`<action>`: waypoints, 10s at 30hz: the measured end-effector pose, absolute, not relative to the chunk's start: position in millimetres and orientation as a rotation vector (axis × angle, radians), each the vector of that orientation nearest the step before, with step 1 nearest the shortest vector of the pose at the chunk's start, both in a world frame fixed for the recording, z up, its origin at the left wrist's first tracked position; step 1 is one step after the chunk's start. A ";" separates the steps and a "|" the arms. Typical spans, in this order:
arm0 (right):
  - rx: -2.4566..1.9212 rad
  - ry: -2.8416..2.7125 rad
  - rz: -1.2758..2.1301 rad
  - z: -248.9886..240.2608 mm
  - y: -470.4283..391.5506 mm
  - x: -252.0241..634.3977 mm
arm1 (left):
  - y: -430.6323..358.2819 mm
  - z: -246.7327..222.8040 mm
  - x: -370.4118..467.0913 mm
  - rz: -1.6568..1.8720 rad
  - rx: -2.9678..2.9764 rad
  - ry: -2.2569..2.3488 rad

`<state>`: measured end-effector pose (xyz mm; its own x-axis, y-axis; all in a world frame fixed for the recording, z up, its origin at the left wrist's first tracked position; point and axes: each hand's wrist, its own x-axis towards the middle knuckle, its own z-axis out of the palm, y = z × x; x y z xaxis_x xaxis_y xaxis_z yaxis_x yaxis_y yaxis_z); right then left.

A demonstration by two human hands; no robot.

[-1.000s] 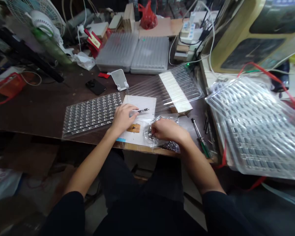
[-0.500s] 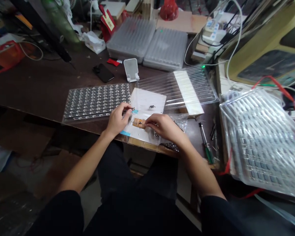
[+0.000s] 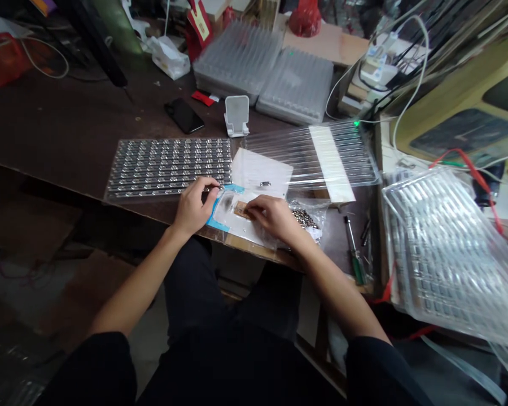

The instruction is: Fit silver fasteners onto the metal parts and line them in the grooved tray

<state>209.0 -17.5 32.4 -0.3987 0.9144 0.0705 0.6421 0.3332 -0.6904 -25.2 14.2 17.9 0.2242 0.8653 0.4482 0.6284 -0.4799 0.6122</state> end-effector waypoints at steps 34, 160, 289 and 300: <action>-1.737 -2.402 0.933 67.8 -33.6 266.4 | 5.3 4.6 3.1 0.909 2.195 1.087; -1.351 -2.077 0.817 26.9 -20.3 206.4 | 1.9 5.1 0.7 1.105 1.910 1.279; -1.489 -1.840 0.568 61.5 -26.6 258.8 | -6.3 8.1 34.1 1.009 2.058 1.196; -1.330 -1.903 0.561 58.2 -28.4 255.4 | -3.3 4.1 36.3 0.936 2.181 1.218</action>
